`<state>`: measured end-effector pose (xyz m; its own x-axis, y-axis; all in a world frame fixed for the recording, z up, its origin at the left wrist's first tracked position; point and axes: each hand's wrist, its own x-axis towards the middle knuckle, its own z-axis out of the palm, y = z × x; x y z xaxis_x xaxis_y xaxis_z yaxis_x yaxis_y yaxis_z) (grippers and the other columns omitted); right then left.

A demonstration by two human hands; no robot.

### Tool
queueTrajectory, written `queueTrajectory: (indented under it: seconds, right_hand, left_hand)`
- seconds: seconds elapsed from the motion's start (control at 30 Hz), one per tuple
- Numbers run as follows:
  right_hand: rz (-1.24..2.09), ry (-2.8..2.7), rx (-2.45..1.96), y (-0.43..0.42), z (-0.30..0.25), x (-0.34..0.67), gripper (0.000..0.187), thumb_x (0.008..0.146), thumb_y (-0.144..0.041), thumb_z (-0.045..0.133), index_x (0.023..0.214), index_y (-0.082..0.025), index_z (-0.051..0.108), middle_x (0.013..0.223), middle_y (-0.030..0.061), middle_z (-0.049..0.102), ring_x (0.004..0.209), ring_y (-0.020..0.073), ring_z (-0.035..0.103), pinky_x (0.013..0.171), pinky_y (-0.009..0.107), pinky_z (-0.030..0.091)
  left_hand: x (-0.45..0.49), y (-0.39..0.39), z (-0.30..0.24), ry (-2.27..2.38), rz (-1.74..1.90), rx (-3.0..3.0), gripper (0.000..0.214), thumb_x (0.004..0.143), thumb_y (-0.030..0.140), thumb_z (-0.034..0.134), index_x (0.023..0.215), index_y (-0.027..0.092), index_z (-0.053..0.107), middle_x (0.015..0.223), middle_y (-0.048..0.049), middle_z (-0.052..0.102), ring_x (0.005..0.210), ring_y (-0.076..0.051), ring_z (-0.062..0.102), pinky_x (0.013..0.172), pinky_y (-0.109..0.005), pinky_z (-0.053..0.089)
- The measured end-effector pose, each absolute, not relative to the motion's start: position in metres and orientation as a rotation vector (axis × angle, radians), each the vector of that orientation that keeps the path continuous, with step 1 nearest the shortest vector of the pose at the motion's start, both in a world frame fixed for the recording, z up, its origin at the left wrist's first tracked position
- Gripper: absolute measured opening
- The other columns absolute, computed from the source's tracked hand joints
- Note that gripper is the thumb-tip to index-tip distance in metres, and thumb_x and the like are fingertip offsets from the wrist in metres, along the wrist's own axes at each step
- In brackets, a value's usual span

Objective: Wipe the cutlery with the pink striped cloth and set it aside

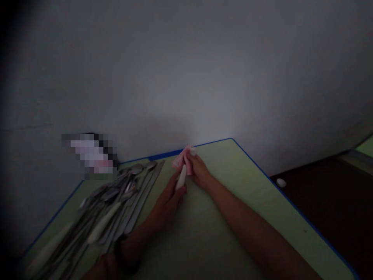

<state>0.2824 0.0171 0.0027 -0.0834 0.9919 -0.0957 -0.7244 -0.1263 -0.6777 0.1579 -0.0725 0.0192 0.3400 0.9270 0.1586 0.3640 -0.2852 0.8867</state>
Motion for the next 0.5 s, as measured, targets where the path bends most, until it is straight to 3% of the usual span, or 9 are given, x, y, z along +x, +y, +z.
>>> queueTrajectory:
  seconds: [0.17, 0.33, 0.5]
  right_hand:
    - [1.716, -0.616, -0.692, 0.0167, -0.0018, 0.285, 0.007, 0.058, -0.015, 0.056, 0.064, -0.016, 0.054, 0.058, -0.0031, 0.055, 0.057, 0.0111, 0.049, 0.058, 0.025, 0.04]
    - [1.705, -0.757, -0.671, 0.0155, -0.0036, 0.2852, 0.018, 0.055, -0.012, 0.063, 0.071, -0.016, 0.058, 0.059, -0.0036, 0.058, 0.06, 0.0115, 0.052, 0.062, 0.026, 0.041]
    - [1.692, -0.74, -0.678, 0.0153, -0.0019, 0.2843, 0.025, 0.058, -0.022, 0.073, 0.079, -0.017, 0.06, 0.064, -0.0016, 0.062, 0.066, 0.0136, 0.057, 0.069, 0.028, 0.043]
  left_hand:
    - [0.1565, -0.0704, 0.0146, 1.123, 0.926, 1.817, 0.057, 0.089, 0.027, 0.04, 0.143, 0.02, 0.024, 0.15, -0.008, 0.026, 0.137, -0.022, 0.023, 0.113, -0.042, 0.019]
    - [0.1564, -0.0688, 0.0129, 1.118, 0.939, 1.826, 0.06, 0.089, 0.027, 0.04, 0.145, 0.019, 0.019, 0.152, -0.0073, 0.021, 0.139, -0.02, 0.018, 0.114, -0.041, 0.016]
    - [0.1564, -0.0681, 0.0122, 1.119, 0.924, 1.842, 0.059, 0.088, 0.026, 0.04, 0.144, 0.02, 0.021, 0.152, -0.0067, 0.021, 0.139, -0.02, 0.019, 0.114, -0.041, 0.015]
